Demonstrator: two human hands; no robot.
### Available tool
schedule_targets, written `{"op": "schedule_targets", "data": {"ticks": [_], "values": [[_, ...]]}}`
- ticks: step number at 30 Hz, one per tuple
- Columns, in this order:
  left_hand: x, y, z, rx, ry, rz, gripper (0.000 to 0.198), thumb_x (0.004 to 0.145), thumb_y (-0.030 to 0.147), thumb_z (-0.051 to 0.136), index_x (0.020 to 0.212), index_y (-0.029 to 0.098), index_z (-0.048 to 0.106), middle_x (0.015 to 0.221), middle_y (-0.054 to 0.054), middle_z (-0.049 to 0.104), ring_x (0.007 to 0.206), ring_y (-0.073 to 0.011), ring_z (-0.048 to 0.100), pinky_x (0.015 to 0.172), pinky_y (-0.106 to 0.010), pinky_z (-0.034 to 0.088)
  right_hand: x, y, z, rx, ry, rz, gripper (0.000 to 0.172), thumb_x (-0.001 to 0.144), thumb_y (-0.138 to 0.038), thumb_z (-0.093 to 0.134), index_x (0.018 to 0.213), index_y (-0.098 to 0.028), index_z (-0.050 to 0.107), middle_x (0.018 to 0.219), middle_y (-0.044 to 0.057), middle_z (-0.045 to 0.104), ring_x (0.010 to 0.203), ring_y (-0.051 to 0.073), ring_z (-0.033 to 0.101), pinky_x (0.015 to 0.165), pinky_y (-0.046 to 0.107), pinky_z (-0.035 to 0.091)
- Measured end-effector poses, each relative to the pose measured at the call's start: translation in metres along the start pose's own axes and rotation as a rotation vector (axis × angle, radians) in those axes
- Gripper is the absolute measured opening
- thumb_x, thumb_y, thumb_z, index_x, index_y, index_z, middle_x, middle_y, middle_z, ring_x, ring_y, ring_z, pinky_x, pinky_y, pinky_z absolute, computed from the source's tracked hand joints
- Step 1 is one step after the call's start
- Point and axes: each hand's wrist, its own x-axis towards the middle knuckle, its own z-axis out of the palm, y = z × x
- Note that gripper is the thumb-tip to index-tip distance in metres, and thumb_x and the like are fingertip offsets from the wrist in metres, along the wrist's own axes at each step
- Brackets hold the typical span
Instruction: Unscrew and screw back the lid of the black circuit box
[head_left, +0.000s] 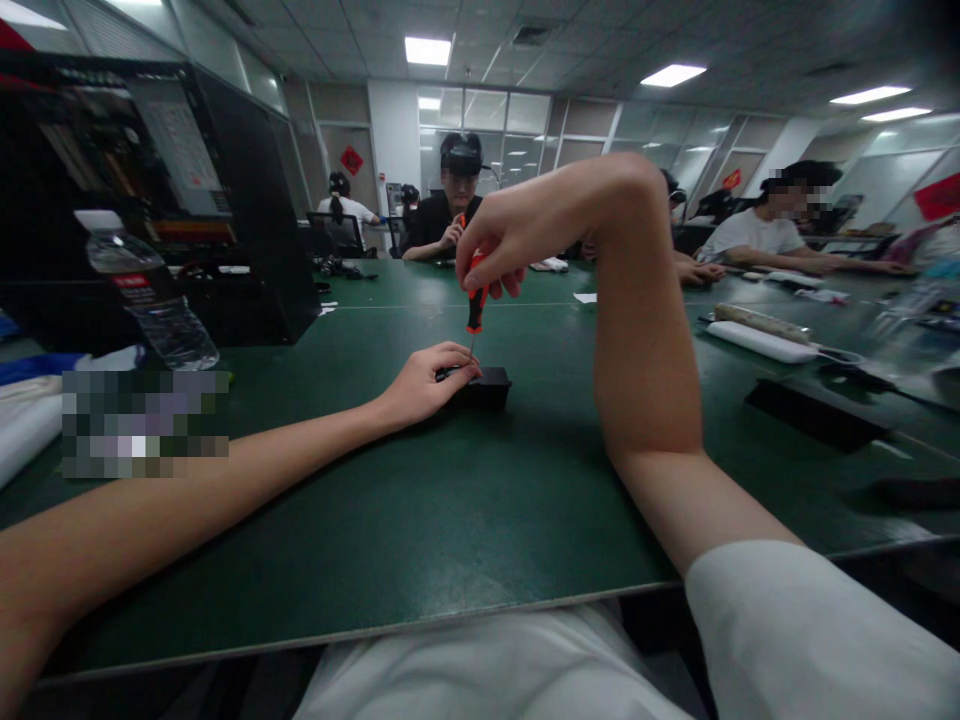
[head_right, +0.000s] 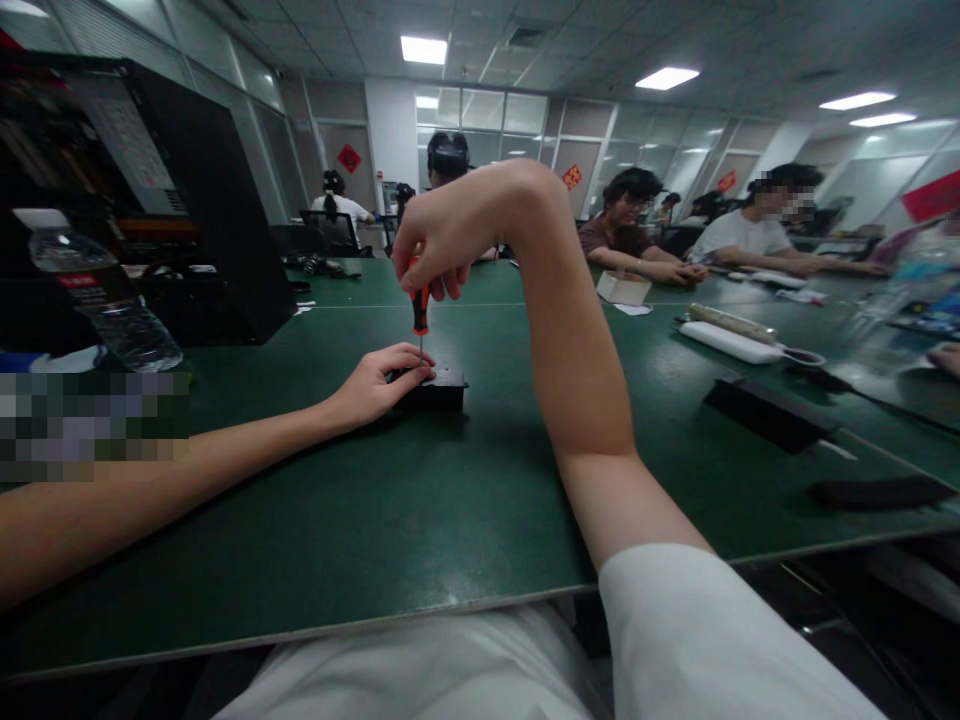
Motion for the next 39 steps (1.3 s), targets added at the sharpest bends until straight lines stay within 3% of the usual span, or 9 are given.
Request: {"op": "schedule_targets", "data": {"ticks": [3,6,12,16,18,25,32,34,39], "values": [[0.0,0.0,0.0,0.009,0.005,-0.014,0.025,0.098,0.032,0.057,0.093,0.017,0.076,0.108,-0.009,0.072,0.104,-0.0215,0.067,0.099,-0.037,0.05,-0.003,0.0,-0.002,-0.045,0.068,-0.106,0.029,0.092,-0.034,0.068,0.111,-0.012,0.074,0.094,0.002,0.074,0.092,0.013,0.064,0.087,0.023,0.046],[0.0,0.0,0.0,0.006,-0.001,-0.018,0.025,0.098,0.032,0.057,0.093,0.018,0.076,0.108,-0.008,0.072,0.104,-0.0216,0.067,0.099,-0.037,0.05,-0.003,0.001,-0.004,-0.119,0.125,-0.114,0.036,0.092,-0.044,0.066,0.114,-0.016,0.073,0.094,0.002,0.074,0.089,0.013,0.066,0.08,0.021,0.047],[0.0,0.002,0.0,-0.003,0.004,-0.01,0.024,0.097,0.03,0.057,0.092,0.017,0.076,0.108,-0.009,0.071,0.104,-0.0218,0.067,0.099,-0.037,0.05,0.0,0.002,-0.001,-0.002,-0.031,0.054,0.05,0.1,-0.055,0.05,0.111,-0.01,0.07,0.09,0.008,0.073,0.076,0.014,0.067,0.07,0.025,0.049],[0.0,0.002,0.0,0.005,0.008,-0.018,0.023,0.097,0.031,0.058,0.093,0.016,0.076,0.108,-0.01,0.071,0.103,-0.0218,0.067,0.098,-0.037,0.05,-0.001,0.002,-0.004,-0.117,0.008,-0.152,0.027,0.094,-0.03,0.065,0.114,-0.013,0.071,0.096,0.004,0.073,0.085,0.012,0.063,0.077,0.024,0.044],[-0.001,0.002,0.0,0.005,0.007,-0.024,0.024,0.097,0.032,0.058,0.093,0.017,0.077,0.108,-0.009,0.071,0.103,-0.0219,0.067,0.098,-0.037,0.05,-0.001,0.001,-0.006,-0.15,0.047,-0.225,0.027,0.092,-0.031,0.066,0.114,-0.016,0.072,0.101,0.003,0.073,0.089,0.013,0.061,0.078,0.023,0.043],[-0.001,0.002,0.0,-0.009,0.017,-0.01,0.024,0.097,0.031,0.058,0.092,0.016,0.077,0.107,-0.01,0.071,0.102,-0.0224,0.068,0.098,-0.038,0.051,0.002,-0.002,0.0,-0.028,0.0,0.046,0.051,0.099,-0.057,0.05,0.116,-0.014,0.072,0.097,0.006,0.073,0.085,0.019,0.069,0.077,0.03,0.051],[-0.001,0.001,0.001,0.008,0.007,0.012,0.023,0.096,0.032,0.059,0.09,0.016,0.075,0.105,-0.009,0.072,0.101,-0.0212,0.068,0.097,-0.036,0.051,0.006,-0.007,0.002,-0.051,-0.017,-0.119,0.034,0.096,-0.033,0.063,0.118,-0.008,0.07,0.091,0.001,0.073,0.079,0.008,0.064,0.077,0.022,0.046],[-0.001,0.001,0.001,0.019,-0.013,-0.031,0.022,0.094,0.035,0.064,0.101,0.017,0.074,0.108,-0.008,0.072,0.103,-0.0219,0.068,0.098,-0.037,0.051,0.006,-0.01,0.002,-0.072,-0.012,-0.139,0.029,0.095,-0.028,0.065,0.114,-0.008,0.071,0.088,0.0,0.072,0.077,0.007,0.063,0.075,0.021,0.044],[-0.001,-0.001,0.004,0.066,-0.088,-0.206,0.047,0.088,0.045,0.07,0.126,0.017,0.066,0.118,-0.009,0.073,0.104,-0.0252,0.069,0.094,-0.039,0.053,0.008,-0.015,0.004,-0.109,0.011,-0.13,0.021,0.094,-0.022,0.065,0.11,-0.012,0.073,0.088,-0.001,0.072,0.075,0.009,0.064,0.07,0.022,0.043]]}}
